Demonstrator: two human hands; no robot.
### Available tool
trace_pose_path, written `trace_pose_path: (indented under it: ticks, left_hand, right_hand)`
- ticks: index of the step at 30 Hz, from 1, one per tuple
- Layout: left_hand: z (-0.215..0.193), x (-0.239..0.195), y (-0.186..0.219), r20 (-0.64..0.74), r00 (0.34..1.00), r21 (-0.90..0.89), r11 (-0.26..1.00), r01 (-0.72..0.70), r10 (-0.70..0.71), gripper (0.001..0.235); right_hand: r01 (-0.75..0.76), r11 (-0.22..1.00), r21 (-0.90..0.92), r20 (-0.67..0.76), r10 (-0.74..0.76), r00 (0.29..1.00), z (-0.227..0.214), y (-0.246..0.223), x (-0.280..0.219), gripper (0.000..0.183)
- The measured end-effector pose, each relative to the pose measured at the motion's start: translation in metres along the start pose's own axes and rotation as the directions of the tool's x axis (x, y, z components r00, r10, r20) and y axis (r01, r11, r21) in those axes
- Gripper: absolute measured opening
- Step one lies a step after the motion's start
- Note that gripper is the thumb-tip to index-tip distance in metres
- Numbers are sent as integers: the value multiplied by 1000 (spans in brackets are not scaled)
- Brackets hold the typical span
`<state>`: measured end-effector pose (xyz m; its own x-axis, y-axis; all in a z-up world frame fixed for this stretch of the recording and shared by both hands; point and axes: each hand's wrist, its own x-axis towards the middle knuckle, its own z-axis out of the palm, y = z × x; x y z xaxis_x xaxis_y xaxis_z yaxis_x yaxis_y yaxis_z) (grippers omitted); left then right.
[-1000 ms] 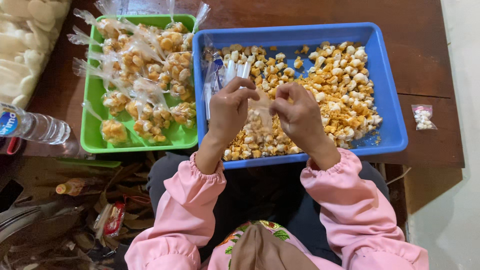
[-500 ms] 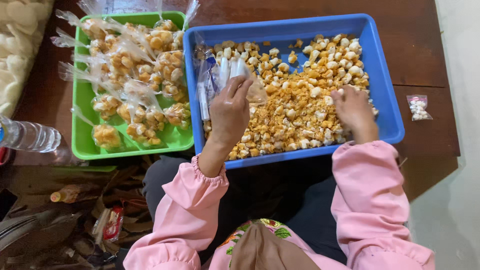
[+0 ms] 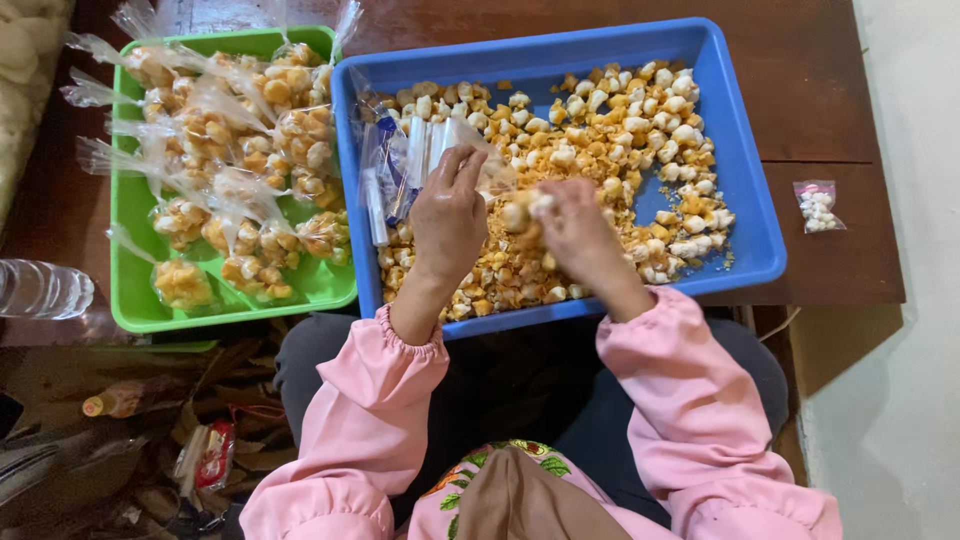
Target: The person fills small plastic bags with flavored popcorn from a blue tray and places the filled bags onto a green tray.
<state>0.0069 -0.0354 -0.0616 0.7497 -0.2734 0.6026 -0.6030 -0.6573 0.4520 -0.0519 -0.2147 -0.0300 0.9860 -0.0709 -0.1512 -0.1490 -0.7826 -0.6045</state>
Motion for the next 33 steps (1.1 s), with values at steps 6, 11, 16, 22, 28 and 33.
trace_pose_path:
  ticks: [6, 11, 16, 22, 28, 33]
  left_hand:
    - [-8, 3, -5, -5, 1000, -28, 999, -16, 16, 44]
    - [-12, 7, -4, -26, 1000, -66, 998, -12, 10, 38]
    - [-19, 11, -3, -28, 1000, -95, 996, 0, -2, 33]
    - [-10, 8, -7, 6, 999, -58, 998, 31, -31, 35]
    - [-5, 4, 7, 176, 984, -238, 968, 74, -32, 43]
    - [-20, 6, 3, 140, 990, -355, 933, 57, -8, 55]
  right_hand:
    - [131, 984, 124, 146, -149, 978, -3, 14, 4, 54]
    - [77, 941, 330, 21, -89, 996, -13, 34, -2, 42]
    - [237, 944, 228, -179, -198, 964, -7, 40, 5, 38]
    - [456, 887, 72, -203, -435, 878, 8, 12, -2, 38]
    - [473, 657, 586, -304, -363, 881, -5, -30, -9, 30]
    - [614, 782, -108, -349, -608, 713, 4, -20, 12, 14]
